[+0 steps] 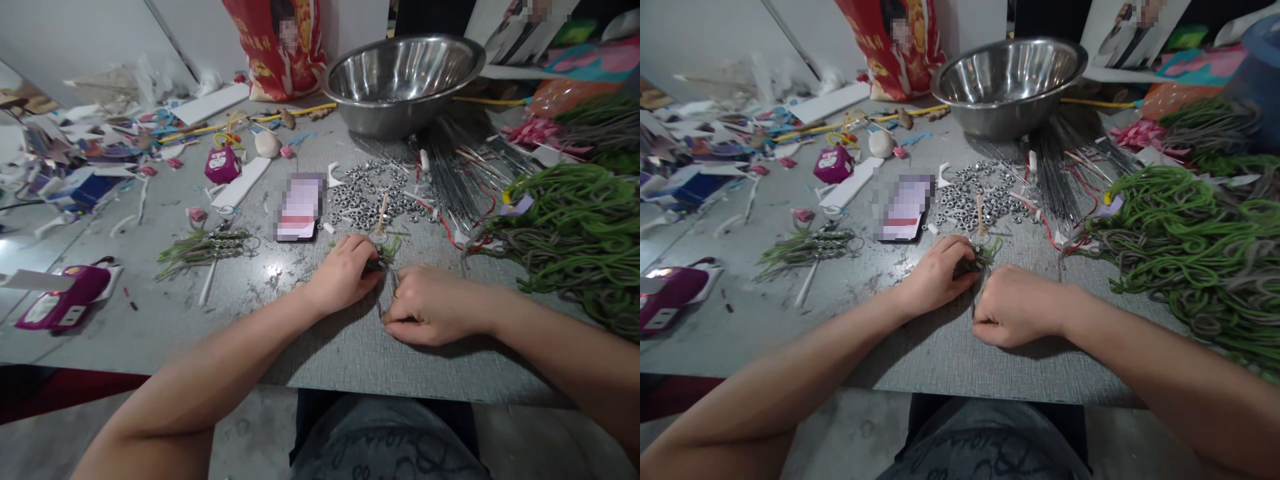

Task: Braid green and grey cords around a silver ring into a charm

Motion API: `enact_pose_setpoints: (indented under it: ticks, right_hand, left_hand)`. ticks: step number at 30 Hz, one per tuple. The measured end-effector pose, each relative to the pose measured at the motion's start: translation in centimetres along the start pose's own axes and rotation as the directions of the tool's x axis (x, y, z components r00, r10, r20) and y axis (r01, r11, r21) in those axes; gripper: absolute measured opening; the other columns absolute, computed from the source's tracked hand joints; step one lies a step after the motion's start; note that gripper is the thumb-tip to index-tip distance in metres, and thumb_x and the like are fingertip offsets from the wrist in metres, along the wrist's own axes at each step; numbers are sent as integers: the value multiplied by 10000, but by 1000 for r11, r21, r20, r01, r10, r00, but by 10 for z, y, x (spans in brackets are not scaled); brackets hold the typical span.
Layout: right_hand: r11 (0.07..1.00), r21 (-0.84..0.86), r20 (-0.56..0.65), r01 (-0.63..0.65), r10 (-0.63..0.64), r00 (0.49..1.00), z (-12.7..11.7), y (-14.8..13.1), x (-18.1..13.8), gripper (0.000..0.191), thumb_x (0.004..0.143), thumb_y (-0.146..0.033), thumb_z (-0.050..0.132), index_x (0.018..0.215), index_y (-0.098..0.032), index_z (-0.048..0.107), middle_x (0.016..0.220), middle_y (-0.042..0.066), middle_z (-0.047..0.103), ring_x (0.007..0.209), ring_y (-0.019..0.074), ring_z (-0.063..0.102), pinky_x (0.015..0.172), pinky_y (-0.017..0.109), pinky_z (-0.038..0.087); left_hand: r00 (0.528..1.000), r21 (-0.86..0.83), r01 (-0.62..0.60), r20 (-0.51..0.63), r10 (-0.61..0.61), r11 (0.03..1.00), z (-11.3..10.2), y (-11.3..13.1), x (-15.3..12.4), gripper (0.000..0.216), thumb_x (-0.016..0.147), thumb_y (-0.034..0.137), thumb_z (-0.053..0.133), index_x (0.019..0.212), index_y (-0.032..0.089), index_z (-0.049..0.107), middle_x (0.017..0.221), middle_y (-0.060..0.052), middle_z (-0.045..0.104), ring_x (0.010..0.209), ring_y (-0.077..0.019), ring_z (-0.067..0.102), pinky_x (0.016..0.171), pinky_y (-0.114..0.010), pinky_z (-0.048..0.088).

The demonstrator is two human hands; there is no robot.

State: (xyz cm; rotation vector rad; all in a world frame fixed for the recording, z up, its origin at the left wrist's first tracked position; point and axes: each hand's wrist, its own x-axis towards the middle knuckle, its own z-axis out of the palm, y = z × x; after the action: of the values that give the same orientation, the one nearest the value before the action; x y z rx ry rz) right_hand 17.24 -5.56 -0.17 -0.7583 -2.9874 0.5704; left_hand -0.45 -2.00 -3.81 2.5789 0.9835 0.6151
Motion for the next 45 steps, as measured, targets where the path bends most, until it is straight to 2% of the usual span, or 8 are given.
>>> enact_pose_setpoints:
  ticks: [4,8,12,16,25,32,41,45]
  right_hand:
    - [997,74,-27,28,-26,999,1,4,0,290,802,-228,516,537,-203,631,481,-30,579,458,92,405,559,274,281]
    - [993,112,-218,-20,44,975,0,17,2,268,827,-276,490,633,-192,655,559,-8,596,551,114,497,582,258,330]
    - [983,50,-451,-178,181,874,-2,27,4,242,843,-261,459,772,-172,673,723,46,655,698,160,571,682,286,409]
    - [941,-12,-551,-339,277,788,5,26,2,247,852,-246,453,913,-157,676,903,94,695,881,226,605,804,360,443]
    - [853,-121,-481,-508,397,782,37,28,-4,400,891,-333,434,1204,-125,570,1245,147,593,1193,282,506,951,478,397]
    - [761,-241,-396,-603,490,777,41,26,-6,536,911,-405,327,1294,-58,469,1350,226,466,1291,325,386,1009,687,112]
    - [661,-342,-440,-668,515,736,41,25,-7,648,878,-535,278,1276,-77,508,1287,231,530,1257,346,411,1006,681,18]
    - [586,-378,-381,-717,607,697,37,21,-6,723,870,-576,237,1282,-43,500,1310,238,505,1277,364,370,1007,670,-31]
  left_hand:
    - [1000,15,2,4,-2,1000,1,0,-1,149,791,195,567,908,161,481,1019,-93,554,975,-214,527,858,-387,464]
    - [1000,73,-11,-22,12,997,5,0,-2,154,805,200,553,935,156,483,1041,-97,559,988,-218,527,857,-381,464]
    - [999,169,-24,-27,29,985,11,3,-3,191,847,280,530,960,134,482,1010,-111,570,966,-236,542,842,-397,473]
    - [1000,189,14,-24,-10,982,13,9,-5,288,853,311,524,1062,126,453,1027,-116,575,973,-238,571,827,-388,490]
    - [995,203,96,16,-102,974,16,14,-12,630,872,283,430,1382,41,150,1250,-230,536,1199,-277,502,1009,-495,359]
    - [981,264,170,46,-189,949,14,20,-12,706,878,390,433,1407,18,152,1315,-247,486,1226,-296,477,1050,-547,260]
    - [958,430,208,94,-272,879,9,28,-13,707,888,535,348,1397,49,296,1455,-221,292,1307,-328,371,1090,-579,148]
    - [933,535,227,120,-340,813,6,32,-11,754,885,591,277,1373,20,350,1451,-235,294,1323,-332,339,1096,-569,124]
